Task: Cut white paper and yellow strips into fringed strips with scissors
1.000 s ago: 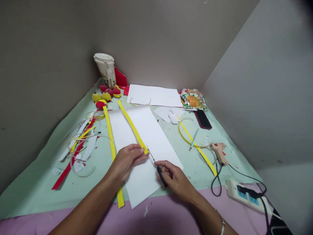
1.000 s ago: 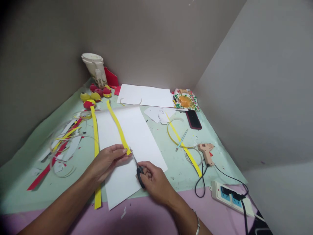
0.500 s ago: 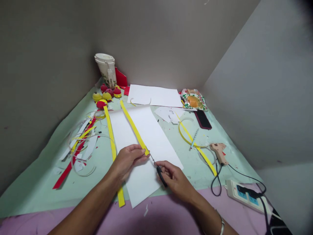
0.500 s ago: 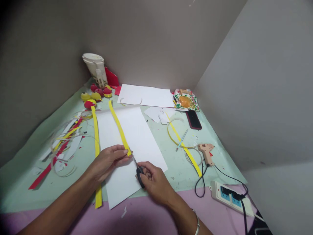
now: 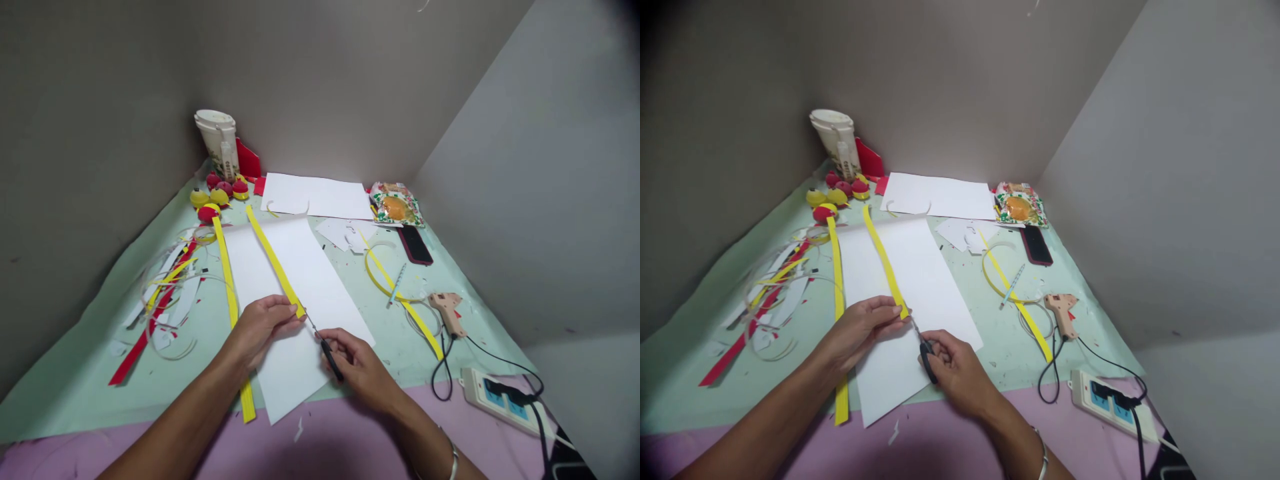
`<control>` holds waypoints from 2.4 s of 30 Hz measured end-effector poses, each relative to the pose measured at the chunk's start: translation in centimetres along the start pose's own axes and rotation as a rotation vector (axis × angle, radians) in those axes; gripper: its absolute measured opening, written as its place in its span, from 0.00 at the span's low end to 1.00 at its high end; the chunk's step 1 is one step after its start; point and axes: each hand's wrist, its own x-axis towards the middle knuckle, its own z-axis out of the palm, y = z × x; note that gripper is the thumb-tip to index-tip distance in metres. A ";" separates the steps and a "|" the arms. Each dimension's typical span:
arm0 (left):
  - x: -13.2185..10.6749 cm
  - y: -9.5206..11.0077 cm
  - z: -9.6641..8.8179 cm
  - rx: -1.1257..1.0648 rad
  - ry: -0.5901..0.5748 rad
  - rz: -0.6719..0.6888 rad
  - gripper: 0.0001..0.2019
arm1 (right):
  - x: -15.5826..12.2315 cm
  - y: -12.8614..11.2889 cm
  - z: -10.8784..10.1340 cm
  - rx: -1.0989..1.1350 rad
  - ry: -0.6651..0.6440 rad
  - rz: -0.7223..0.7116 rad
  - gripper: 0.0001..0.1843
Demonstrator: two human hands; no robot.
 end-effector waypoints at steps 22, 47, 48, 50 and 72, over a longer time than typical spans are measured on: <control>0.0 0.0 0.0 0.020 -0.004 -0.003 0.03 | 0.1 -0.3 -0.1 0.131 -0.042 0.019 0.16; 0.1 -0.2 -0.2 0.038 -0.030 0.006 0.05 | -0.1 0.2 0.1 -0.052 0.003 -0.029 0.18; 0.1 -0.2 -0.2 0.036 -0.031 0.004 0.05 | -0.1 0.2 0.1 -0.053 0.002 -0.028 0.18; 0.0 -0.1 -0.1 0.034 -0.031 0.001 0.05 | -0.2 0.1 0.1 -0.054 0.002 -0.025 0.18; -0.1 -0.1 0.0 0.034 -0.022 -0.009 0.05 | 0.0 0.6 0.2 -0.037 0.002 -0.031 0.16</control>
